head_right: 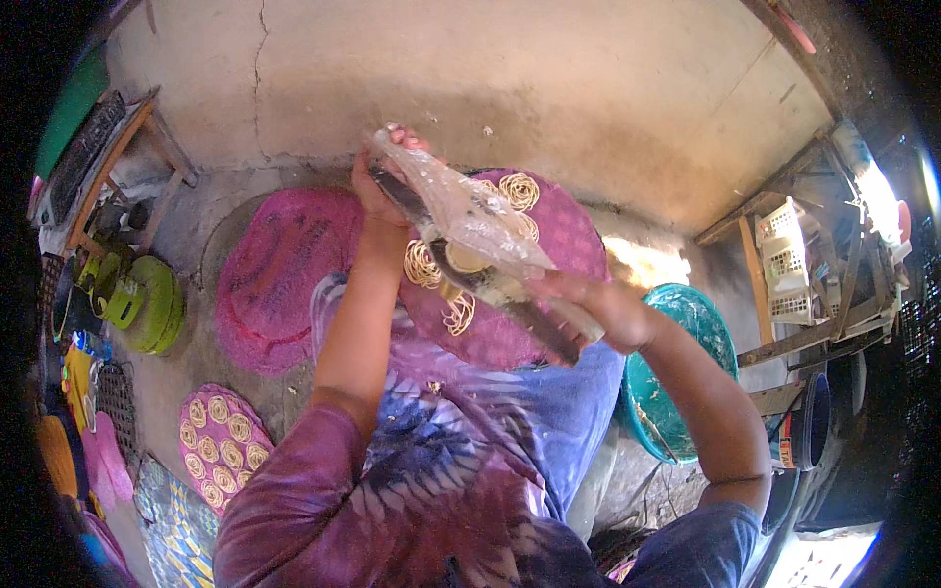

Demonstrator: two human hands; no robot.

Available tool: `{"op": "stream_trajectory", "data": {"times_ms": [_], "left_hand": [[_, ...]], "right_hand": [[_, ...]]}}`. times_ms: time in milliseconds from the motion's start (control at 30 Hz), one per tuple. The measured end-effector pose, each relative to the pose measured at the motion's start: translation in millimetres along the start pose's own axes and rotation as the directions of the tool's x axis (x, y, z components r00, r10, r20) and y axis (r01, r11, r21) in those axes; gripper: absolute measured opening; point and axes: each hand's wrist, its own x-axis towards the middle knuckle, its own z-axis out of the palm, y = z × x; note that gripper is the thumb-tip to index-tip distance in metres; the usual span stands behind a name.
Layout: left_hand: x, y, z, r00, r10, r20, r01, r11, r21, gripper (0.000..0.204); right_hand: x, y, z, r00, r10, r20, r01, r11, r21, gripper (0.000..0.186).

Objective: The person sits on the floor and uses a manual noodle press to extrude dough into spiral-shaped noodles onto a pink mat. They repeatedly scoop dough from a green basin, load it into the press, and squeeze the handle to form noodles, then place the finished mat aside and replace it with a new one.

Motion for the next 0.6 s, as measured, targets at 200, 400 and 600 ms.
{"op": "stream_trajectory", "data": {"times_ms": [200, 400, 600], "left_hand": [[-12, -14, 20, 0.989, 0.040, -0.144, -0.035, 0.999, 0.037, 0.042], [8, -7, 21, 1.000, 0.001, -0.022, 0.001, 0.998, 0.069, 0.028], [-14, -9, 18, 0.993, -0.031, -0.116, 0.036, 0.998, 0.043, 0.036]], "right_hand": [[-33, -17, 11, 0.983, 0.181, -0.003, -0.180, 0.979, 0.090, 0.066], [-14, -8, 5, 0.996, -0.006, -0.084, -0.003, 0.994, -0.114, 0.065], [-27, 9, 14, 0.998, 0.038, -0.058, -0.031, 0.994, 0.108, 0.052]]}}
